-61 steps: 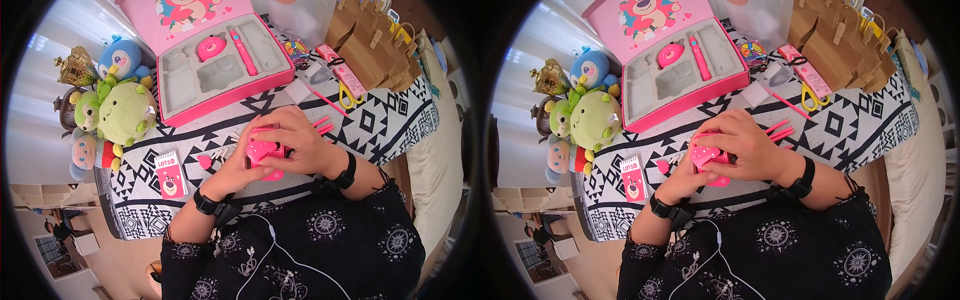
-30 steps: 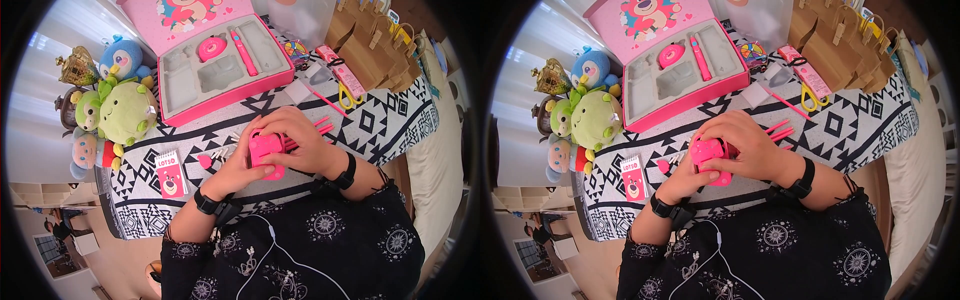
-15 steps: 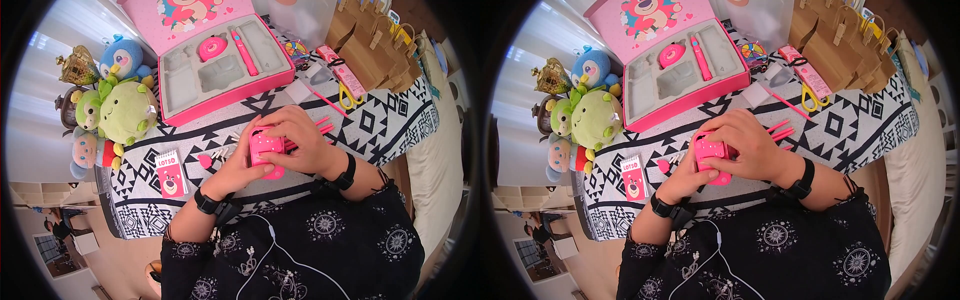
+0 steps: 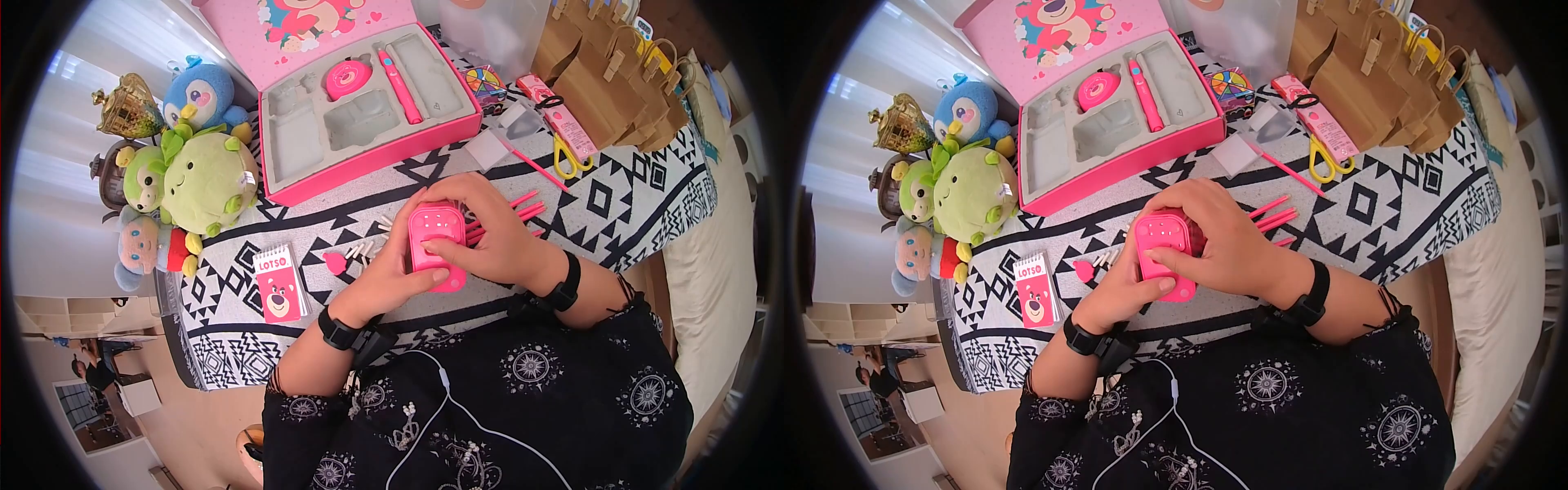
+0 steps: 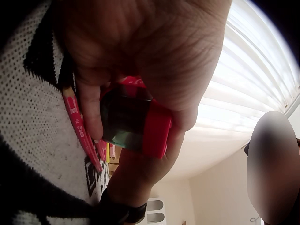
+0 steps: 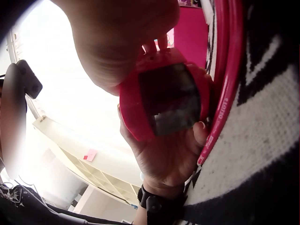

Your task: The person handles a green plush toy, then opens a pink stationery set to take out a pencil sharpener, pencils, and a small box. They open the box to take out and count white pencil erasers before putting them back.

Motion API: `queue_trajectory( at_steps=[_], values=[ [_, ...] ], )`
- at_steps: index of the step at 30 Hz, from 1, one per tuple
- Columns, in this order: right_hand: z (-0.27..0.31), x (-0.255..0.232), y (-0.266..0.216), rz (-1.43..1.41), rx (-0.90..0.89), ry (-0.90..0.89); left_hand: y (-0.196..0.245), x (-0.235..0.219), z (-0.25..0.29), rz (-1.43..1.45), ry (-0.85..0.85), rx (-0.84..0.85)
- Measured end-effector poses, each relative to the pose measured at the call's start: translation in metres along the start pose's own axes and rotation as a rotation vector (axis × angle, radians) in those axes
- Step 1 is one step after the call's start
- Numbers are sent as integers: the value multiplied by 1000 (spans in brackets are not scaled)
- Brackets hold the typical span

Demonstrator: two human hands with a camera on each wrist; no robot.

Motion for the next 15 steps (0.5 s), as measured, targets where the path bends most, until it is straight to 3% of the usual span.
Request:
queue_trajectory(
  at_steps=[4,15],
  values=[
    [3,5,12,-120,156,-23,1,0,0,-18,3,19],
    [1,4,12,-41,45,-73,-5,-3,0,-42,-12,4]
  ],
)
Point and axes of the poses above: each hand's wrist, its own z-axis away from the middle knuckle, its own x-axis out of the palm, y = z × x, the point moved 7 cm from there along -z, towards the middle knuckle, and after that the axes turned 5 degrees about -y, right-handed, at the moved point
